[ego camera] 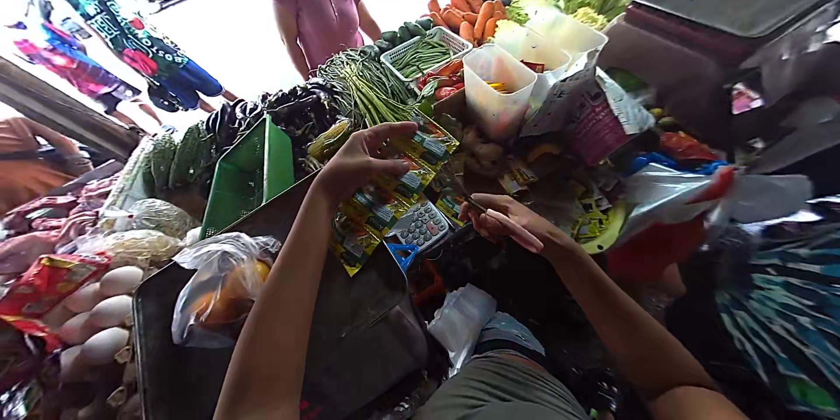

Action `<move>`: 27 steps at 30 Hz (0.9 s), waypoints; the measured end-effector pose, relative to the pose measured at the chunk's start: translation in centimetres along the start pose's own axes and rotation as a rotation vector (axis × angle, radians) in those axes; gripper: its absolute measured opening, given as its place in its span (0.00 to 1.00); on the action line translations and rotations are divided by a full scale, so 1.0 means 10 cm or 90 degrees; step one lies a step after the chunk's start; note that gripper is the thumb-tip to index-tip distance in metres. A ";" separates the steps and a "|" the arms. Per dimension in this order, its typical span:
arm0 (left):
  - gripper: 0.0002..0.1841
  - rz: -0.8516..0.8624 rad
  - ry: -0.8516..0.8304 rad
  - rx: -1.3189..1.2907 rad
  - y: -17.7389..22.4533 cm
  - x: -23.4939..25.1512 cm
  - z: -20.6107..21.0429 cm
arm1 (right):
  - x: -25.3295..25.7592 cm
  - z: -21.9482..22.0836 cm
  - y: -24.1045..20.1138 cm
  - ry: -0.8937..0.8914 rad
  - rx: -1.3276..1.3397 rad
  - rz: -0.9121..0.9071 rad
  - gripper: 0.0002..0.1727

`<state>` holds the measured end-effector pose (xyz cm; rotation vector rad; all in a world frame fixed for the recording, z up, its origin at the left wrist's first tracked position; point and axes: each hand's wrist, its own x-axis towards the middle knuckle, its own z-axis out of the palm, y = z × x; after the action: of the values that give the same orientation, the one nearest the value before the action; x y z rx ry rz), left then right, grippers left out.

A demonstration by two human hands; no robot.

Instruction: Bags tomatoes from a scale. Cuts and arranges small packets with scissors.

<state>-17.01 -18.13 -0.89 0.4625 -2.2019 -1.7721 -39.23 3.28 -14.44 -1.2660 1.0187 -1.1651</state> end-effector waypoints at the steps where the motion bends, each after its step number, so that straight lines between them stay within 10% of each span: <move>1: 0.34 -0.002 -0.011 0.008 0.00 0.01 0.01 | 0.03 0.01 -0.06 -0.001 -0.008 0.005 0.24; 27: 0.36 0.001 -0.008 -0.007 0.01 -0.01 0.02 | 0.25 0.07 -0.21 0.049 -0.019 -0.067 0.23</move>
<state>-16.99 -17.90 -0.81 0.4483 -2.1983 -1.7900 -38.32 1.04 -12.11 -1.3203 1.0402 -1.2917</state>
